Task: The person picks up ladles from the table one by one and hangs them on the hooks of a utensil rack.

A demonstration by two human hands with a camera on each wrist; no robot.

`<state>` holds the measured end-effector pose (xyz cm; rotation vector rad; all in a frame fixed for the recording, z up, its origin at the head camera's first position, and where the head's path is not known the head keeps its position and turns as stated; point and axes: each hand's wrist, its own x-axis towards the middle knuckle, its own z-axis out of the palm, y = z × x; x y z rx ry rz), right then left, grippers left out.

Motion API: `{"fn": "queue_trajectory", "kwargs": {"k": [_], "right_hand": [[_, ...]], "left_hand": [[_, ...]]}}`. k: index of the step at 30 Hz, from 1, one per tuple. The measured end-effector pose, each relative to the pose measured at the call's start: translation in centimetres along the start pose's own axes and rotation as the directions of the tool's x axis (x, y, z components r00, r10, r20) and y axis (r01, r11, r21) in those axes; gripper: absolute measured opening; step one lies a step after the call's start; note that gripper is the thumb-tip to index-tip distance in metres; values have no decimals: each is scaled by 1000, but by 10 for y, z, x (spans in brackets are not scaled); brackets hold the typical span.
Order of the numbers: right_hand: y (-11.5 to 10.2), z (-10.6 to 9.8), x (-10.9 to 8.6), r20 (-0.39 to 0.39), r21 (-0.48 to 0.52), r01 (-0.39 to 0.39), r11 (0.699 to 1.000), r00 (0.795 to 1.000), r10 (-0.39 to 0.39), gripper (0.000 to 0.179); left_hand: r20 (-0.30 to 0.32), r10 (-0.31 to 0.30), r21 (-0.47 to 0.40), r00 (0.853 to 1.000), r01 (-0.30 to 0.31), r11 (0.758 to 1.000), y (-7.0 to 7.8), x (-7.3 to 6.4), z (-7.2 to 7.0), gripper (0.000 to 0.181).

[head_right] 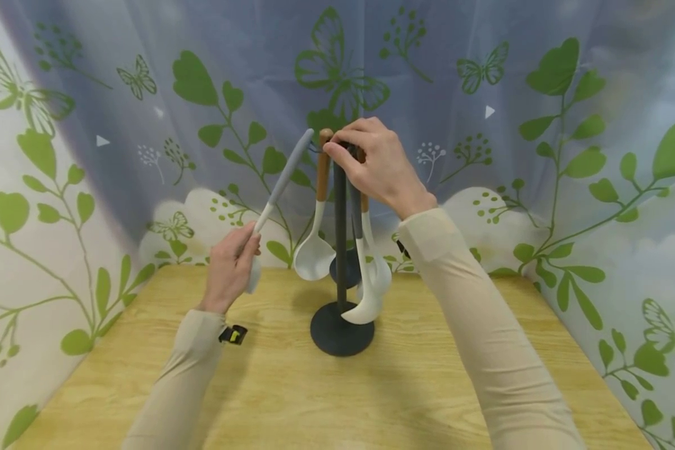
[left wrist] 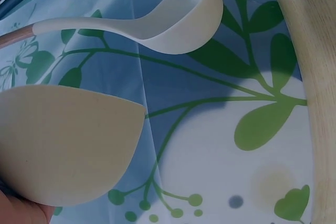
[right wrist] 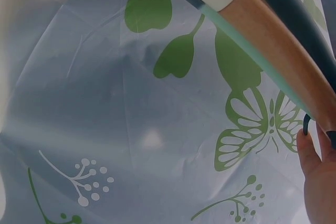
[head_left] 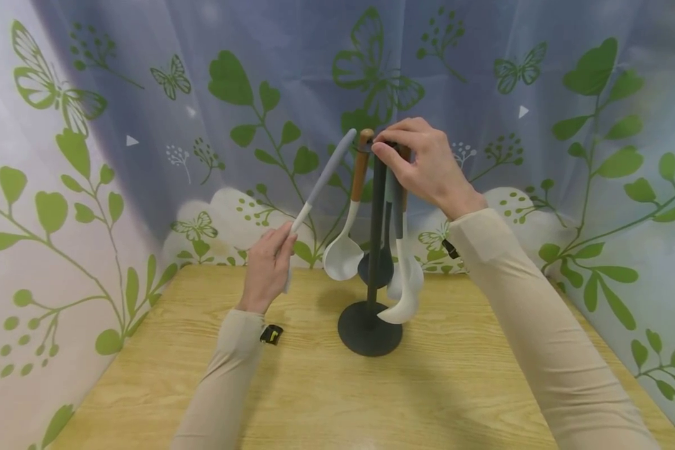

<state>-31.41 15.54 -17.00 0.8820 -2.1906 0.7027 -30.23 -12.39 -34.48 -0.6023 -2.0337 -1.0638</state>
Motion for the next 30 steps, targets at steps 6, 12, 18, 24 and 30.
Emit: {"fn": "queue_trajectory", "kwargs": {"k": [6, 12, 18, 24, 30], "right_hand": [[0, 1, 0, 0, 7, 1, 1000, 1000, -1, 31], [-1, 0, 0, 4, 6, -3, 1000, 1000, 3, 32], [-1, -1, -1, -1, -4, -16, 1000, 1000, 16, 32], [-1, 0, 0, 7, -7, -10, 1000, 1000, 10, 32], [-1, 1, 0, -2, -10, -11, 1000, 1000, 11, 32]], "left_hand": [[1, 15, -7, 1000, -15, 1000, -2, 0, 0, 14], [7, 8, -19, 1000, -8, 1000, -4, -1, 2, 15], [28, -6, -59, 1000, 8, 998, -4, -2, 7, 18], [32, 17, -69, 999, -15, 998, -6, -4, 10, 17], [50, 22, -63, 999, -19, 998, -10, -4, 13, 17]]}}
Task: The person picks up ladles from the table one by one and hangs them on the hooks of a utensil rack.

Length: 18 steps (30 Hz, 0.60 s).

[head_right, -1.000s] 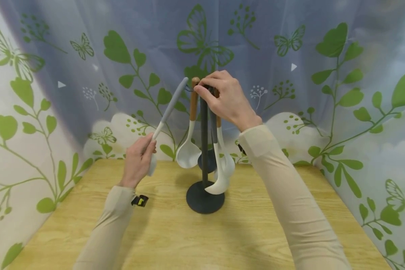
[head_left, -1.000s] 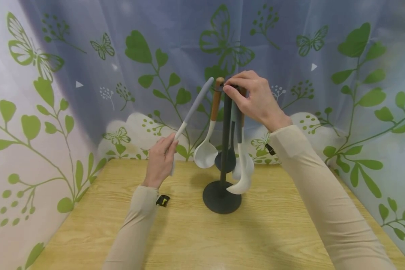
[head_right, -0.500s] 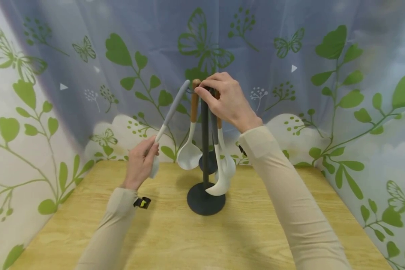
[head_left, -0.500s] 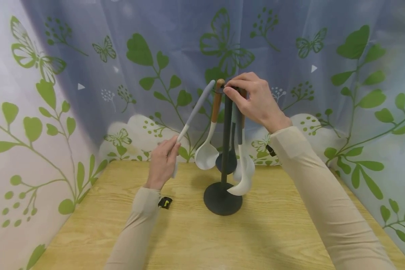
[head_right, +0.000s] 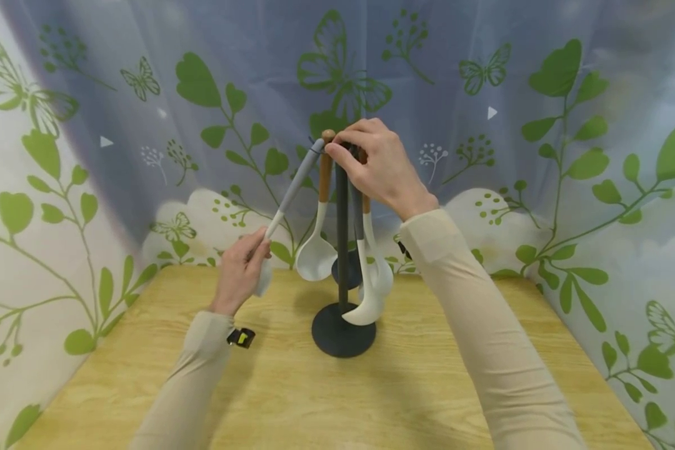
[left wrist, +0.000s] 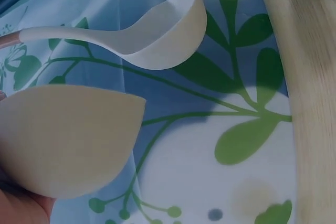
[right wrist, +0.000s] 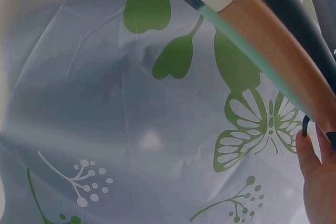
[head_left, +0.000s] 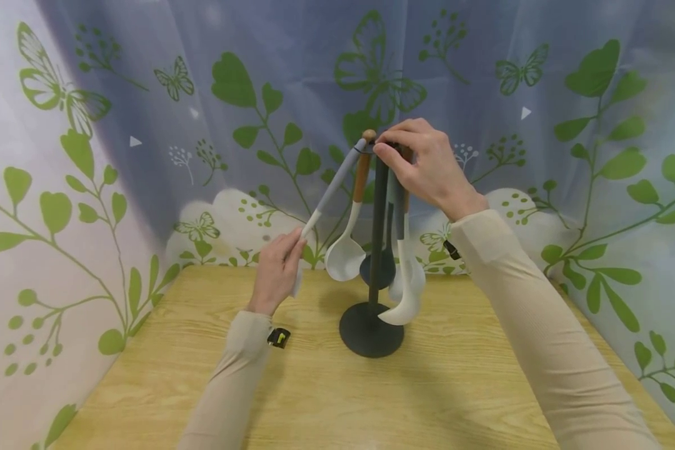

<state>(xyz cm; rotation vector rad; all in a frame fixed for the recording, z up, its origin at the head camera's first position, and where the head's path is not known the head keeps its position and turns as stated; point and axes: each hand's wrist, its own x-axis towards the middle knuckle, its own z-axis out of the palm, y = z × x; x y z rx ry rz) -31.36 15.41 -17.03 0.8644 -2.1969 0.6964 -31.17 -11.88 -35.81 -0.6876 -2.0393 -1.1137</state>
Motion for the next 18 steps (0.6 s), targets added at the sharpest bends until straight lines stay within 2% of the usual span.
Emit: {"fn": "queue_trajectory", "kwargs": {"k": [4, 8, 12, 15, 18], "right_hand": [[0, -1, 0, -2, -5, 0, 1000, 1000, 0, 32], [0, -1, 0, -2, -11, 6, 1000, 1000, -6, 32], [-1, -1, 1, -2, -4, 3, 1000, 1000, -3, 32], [-1, -1, 0, -3, 3, -1, 1000, 1000, 1, 31], [-1, 1, 0, -1, 3, -2, 1000, 1000, 2, 31]], "left_hand": [[1, 22, 27, 1000, -22, 999, -3, 0, 4, 16], [-25, 53, 43, 998, -52, 998, -7, 0, 9, 15], [-41, 35, 68, 999, -32, 997, -10, 1, 16, 21], [-27, 16, 110, 1000, -13, 994, -13, 1, 23, 23], [-30, 23, 155, 999, -18, 988, -16, 0, 29, 22]]}}
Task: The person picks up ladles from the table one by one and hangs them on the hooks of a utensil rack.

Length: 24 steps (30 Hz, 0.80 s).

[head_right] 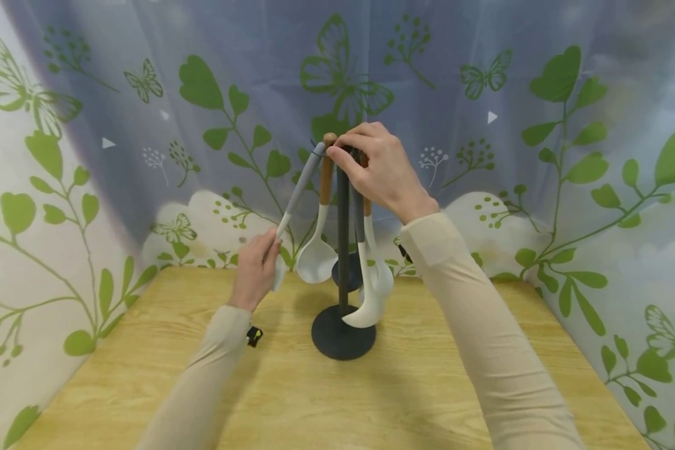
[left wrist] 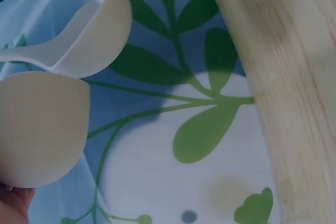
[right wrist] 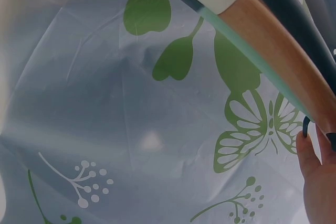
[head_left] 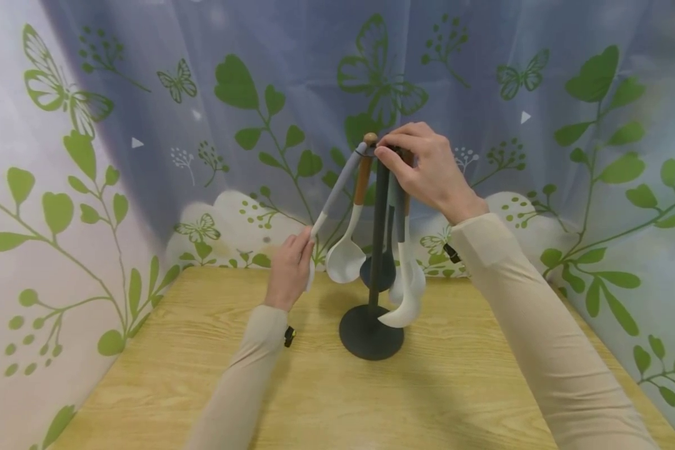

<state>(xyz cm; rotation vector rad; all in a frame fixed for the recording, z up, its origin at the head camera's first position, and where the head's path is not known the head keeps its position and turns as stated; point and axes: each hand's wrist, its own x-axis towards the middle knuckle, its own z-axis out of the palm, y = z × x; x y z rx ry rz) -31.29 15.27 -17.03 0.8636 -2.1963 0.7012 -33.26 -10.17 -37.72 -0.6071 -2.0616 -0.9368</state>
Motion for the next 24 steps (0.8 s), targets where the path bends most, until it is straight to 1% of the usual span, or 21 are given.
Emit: {"fn": "queue_trajectory", "kwargs": {"k": [2, 5, 12, 17, 20, 24], "right_hand": [[0, 1, 0, 3, 0, -2, 1000, 1000, 2, 32], [0, 1, 0, 3, -1, -2, 1000, 1000, 2, 32], [-1, 0, 1, -9, -7, 9, 1000, 1000, -9, 31], [-1, 1, 1, -11, -8, 12, 1000, 1000, -13, 31], [-1, 1, 0, -12, -8, 10, 1000, 1000, -10, 31], [0, 1, 0, -15, -5, 9, 1000, 1000, -9, 32]], "left_hand": [[-14, 11, 30, 1000, -11, 999, 0, -1, 4, 22], [-46, 27, 53, 999, -24, 998, 0, -1, 8, 22], [-72, 62, 93, 995, -55, 994, -1, 0, 15, 24], [-103, 98, 128, 990, -84, 988, -3, 1, 20, 26], [-110, 120, 150, 987, -103, 983, -3, 1, 23, 25], [-104, 141, 181, 985, -121, 976, -4, 2, 27, 24]]}}
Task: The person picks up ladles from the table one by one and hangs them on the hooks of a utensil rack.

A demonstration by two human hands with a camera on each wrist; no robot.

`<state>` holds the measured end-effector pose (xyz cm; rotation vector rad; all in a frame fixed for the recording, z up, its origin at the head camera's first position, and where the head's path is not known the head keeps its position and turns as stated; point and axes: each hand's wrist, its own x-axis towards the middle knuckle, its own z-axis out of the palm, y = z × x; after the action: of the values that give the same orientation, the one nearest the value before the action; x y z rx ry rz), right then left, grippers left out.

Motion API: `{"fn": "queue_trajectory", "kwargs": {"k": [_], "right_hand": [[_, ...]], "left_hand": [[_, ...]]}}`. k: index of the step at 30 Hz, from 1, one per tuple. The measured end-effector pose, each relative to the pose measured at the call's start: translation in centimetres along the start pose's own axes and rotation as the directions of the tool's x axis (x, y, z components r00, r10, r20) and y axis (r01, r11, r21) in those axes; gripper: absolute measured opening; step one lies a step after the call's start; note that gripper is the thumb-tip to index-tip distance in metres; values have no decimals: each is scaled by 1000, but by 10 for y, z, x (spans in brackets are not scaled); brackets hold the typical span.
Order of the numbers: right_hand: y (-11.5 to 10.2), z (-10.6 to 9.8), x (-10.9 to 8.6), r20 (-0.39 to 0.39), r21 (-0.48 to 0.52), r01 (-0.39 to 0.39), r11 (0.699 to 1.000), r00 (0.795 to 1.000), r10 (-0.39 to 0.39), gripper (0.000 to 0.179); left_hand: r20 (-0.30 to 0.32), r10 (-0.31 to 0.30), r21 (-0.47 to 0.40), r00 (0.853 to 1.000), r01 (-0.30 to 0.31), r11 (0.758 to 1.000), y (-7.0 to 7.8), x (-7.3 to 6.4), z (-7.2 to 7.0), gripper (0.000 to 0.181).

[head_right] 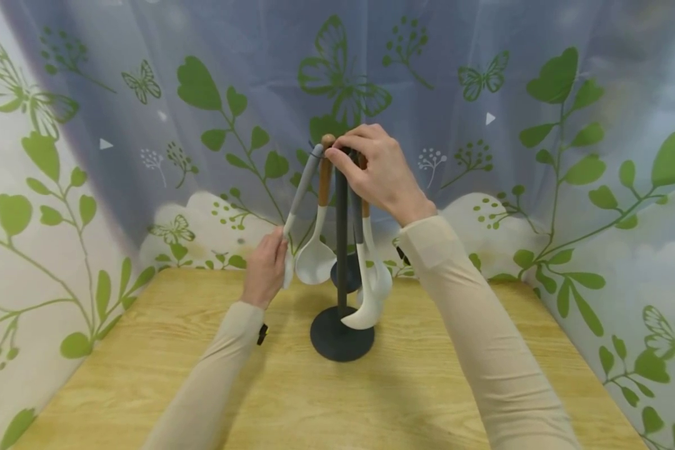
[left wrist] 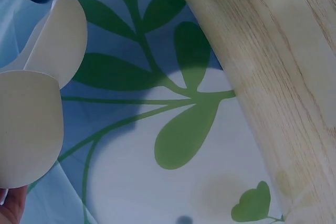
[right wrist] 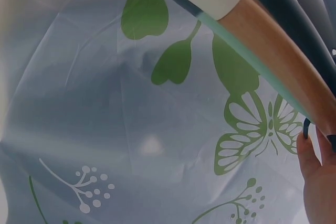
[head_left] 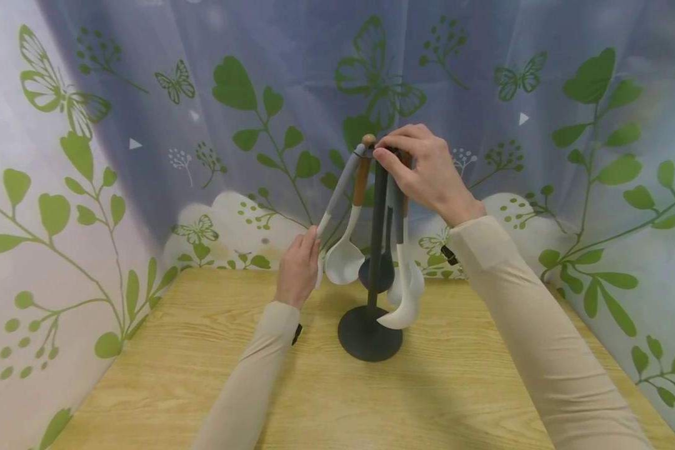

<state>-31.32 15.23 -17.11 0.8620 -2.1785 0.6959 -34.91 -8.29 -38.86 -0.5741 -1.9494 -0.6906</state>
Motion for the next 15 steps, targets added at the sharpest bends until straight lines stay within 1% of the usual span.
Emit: {"fn": "queue_trajectory", "kwargs": {"k": [4, 6, 13, 15], "right_hand": [[1, 1, -1, -11, 10, 2, 1000, 1000, -2, 31], [2, 1, -1, -17, 16, 4, 1000, 1000, -4, 30], [2, 3, 0, -25, 27, 13, 1000, 1000, -12, 29], [2, 2, 0, -26, 31, 13, 999, 1000, -12, 29]], "left_hand": [[17, 14, 9, 1000, -14, 1000, 0, 0, 2, 24], [28, 12, 8, 1000, -12, 1000, 0, -1, 2, 24], [62, -75, -64, 995, 79, 995, 2, -5, -2, 31], [71, -85, -80, 994, 90, 993, 3, -5, -4, 32]]}}
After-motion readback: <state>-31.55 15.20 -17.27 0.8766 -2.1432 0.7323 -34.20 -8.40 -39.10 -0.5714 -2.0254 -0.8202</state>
